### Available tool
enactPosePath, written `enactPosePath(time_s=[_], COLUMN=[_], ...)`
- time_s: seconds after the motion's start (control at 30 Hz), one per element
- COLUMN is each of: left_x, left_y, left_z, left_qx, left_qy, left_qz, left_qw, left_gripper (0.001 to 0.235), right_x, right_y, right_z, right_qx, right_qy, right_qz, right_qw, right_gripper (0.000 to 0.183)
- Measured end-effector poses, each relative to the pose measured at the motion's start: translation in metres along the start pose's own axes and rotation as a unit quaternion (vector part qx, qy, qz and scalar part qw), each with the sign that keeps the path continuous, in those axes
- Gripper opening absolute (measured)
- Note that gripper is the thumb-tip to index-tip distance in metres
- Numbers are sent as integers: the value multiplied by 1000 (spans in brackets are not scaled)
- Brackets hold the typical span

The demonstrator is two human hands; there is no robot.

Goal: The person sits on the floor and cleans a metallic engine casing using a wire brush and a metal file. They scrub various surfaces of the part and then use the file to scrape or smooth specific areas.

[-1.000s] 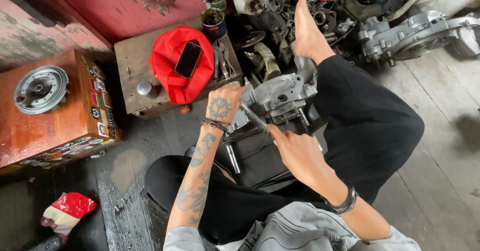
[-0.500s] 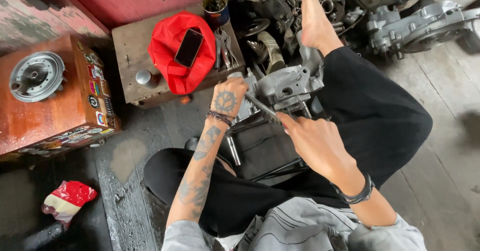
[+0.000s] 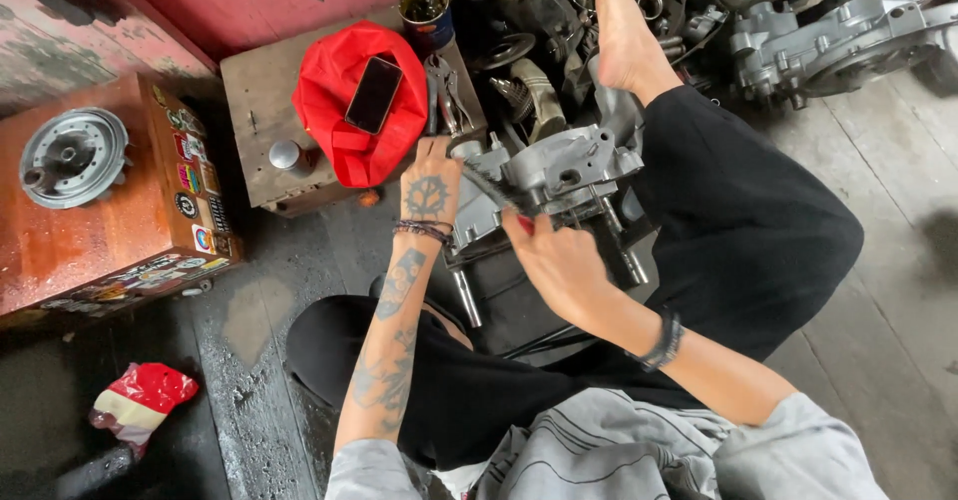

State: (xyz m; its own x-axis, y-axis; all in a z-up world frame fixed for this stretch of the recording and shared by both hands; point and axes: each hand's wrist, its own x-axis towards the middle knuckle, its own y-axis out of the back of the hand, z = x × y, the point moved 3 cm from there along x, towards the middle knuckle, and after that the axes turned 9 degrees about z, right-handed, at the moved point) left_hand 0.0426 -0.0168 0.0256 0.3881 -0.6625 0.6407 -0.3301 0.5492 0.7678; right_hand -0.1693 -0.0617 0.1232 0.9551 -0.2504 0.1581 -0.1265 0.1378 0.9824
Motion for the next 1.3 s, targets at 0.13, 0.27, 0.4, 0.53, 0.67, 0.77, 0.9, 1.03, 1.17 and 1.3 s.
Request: enactPosePath(time_s=[0.13, 0.27, 0.4, 0.53, 0.67, 0.77, 0.9, 1.03, 1.17, 1.3], left_x=[-50, -30, -29, -10, -3, 12, 7, 13, 4, 3], left_y=[-67, -11, 2, 32, 47, 53, 54, 60, 58, 50], left_z=[-10, 2, 4, -4, -13, -23, -25, -22, -16, -16], left_qx=[31, -9, -52, -61, -89, -114, -121, -116, -120, -113], left_qy=[46, 32, 2, 21, 49, 82, 110, 113, 113, 104], left_qz=[-156, -173, -168, -138, -87, -49, -9, 3, -15, -14], left_qw=[986, 984, 984, 988, 991, 989, 986, 987, 986, 988], left_gripper=[9, 19, 18, 29, 37, 38, 37, 35, 31, 31], right_x=[14, -1, -9, 8, 1, -14, -41, -43, -25, 5], right_y=[-40, -13, 8, -14, 21, 60, 73, 46, 18, 8], right_z=[-15, 11, 19, 19, 28, 53, 90, 93, 90, 91], right_qx=[-19, -1, 16, 86, 160, 232, 217, 149, 72, 17], right_qy=[49, 62, 39, -5, -20, -83, -189, -183, -173, -150], right_qz=[85, 11, -81, -45, -29, 20, 98, 61, 48, 73], right_qw=[995, 998, 996, 995, 986, 969, 952, 970, 981, 986], right_gripper=[17, 38, 53, 39, 35, 35, 34, 21, 26, 30])
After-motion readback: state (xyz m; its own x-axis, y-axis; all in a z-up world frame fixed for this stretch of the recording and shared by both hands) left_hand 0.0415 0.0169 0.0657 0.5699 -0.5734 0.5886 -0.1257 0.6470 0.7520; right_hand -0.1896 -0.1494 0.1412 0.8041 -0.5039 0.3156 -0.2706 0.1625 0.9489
